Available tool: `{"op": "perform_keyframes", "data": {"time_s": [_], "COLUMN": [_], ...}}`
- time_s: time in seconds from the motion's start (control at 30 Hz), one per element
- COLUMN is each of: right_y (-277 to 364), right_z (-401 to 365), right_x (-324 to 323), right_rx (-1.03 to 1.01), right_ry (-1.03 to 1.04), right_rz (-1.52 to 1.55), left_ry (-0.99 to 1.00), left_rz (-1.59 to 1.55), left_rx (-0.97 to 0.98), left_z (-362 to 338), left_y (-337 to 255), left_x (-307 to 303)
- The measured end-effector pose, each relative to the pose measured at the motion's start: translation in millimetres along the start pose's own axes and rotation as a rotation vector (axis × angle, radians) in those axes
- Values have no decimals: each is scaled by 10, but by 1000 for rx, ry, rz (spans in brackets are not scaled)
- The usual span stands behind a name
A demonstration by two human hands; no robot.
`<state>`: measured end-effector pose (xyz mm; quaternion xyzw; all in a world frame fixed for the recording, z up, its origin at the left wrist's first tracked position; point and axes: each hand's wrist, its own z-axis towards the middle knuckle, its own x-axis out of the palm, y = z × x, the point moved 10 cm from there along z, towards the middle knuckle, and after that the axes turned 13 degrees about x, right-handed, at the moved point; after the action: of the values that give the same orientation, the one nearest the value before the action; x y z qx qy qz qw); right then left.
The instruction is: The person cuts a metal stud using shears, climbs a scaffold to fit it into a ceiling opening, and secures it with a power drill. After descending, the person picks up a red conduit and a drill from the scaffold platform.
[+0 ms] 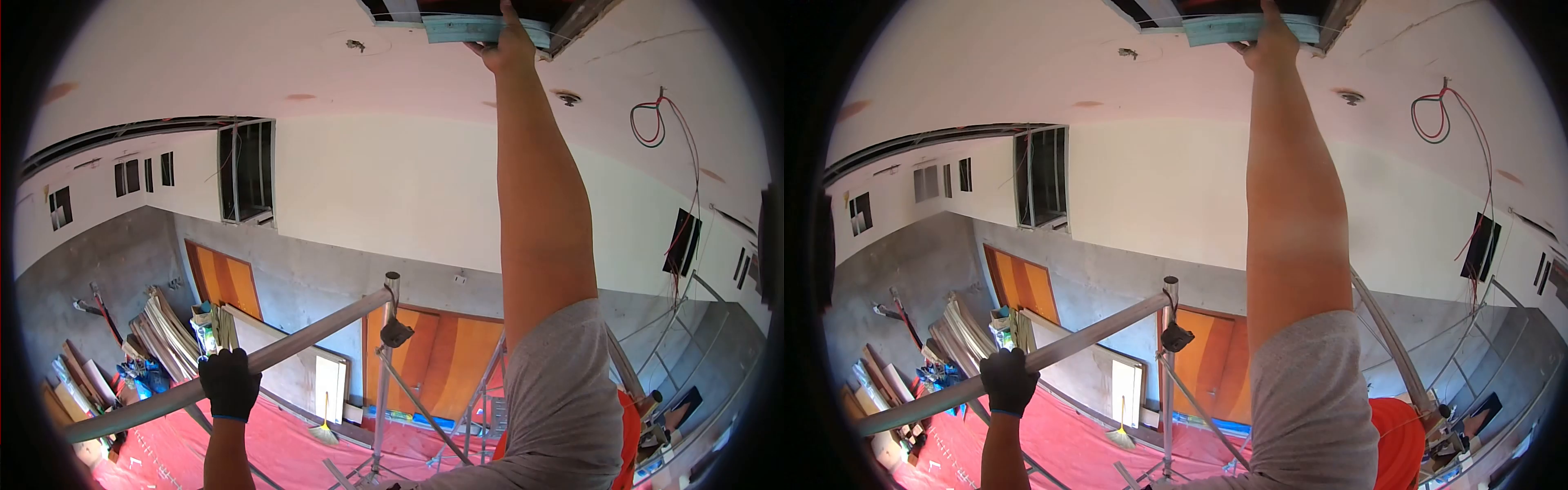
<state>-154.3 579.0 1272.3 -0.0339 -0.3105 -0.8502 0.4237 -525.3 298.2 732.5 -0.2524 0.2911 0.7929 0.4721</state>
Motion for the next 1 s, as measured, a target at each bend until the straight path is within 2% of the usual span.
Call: {"op": "perform_keyframes", "data": {"time_s": [0.07, 0.17, 0.23, 0.33, 0.4, 0.5, 0.57, 0.63, 0.7, 0.77, 0.87, 0.93, 1.0], "right_y": [46, 9, -54, 11, -26, 14, 30, 44, 166, 196, 180, 155, 220], "right_z": [-208, -21, 69, 40, -56, -156, -201, -247, 238, 178, -98, -309, -164], "right_x": [-3, -86, -179, -177, -218, -328, -321, -264, -417, -278, -263, -278, -329], "right_rx": [-77, -109, -67, -137, -36, -52, -20, 20, -246, -305, -84, 73, 0], "right_ry": [-261, -238, -319, -340, -401, -535, -538, -439, -192, -72, -169, -318, -258], "right_rz": [-3, 193, 230, 47, 97, -39, -114, -227, -563, -688, -469, -196, -112], "left_ry": [77, 66, 37, -41, -64, -42, -25, -20, -18, -17, -27, -18, -15], "left_rz": [10, 16, 17, 21, 21, 14, 12, 23, 29, 30, 22, 31, 34], "left_rx": [-43, -44, -44, -11, 1, -18, -24, -34, -39, -38, -34, -35, -36], "left_z": [-8, -13, -23, -15, -10, -7, 4, 8, 12, 8, 1, 3, -1], "left_y": [18, 15, 15, -2, -7, 5, -6, -15, -23, -37, -35, -41, -37], "left_x": [82, 66, 54, -20, -46, -37, -54, -52, -72, -105, -92, -82, -72]}}
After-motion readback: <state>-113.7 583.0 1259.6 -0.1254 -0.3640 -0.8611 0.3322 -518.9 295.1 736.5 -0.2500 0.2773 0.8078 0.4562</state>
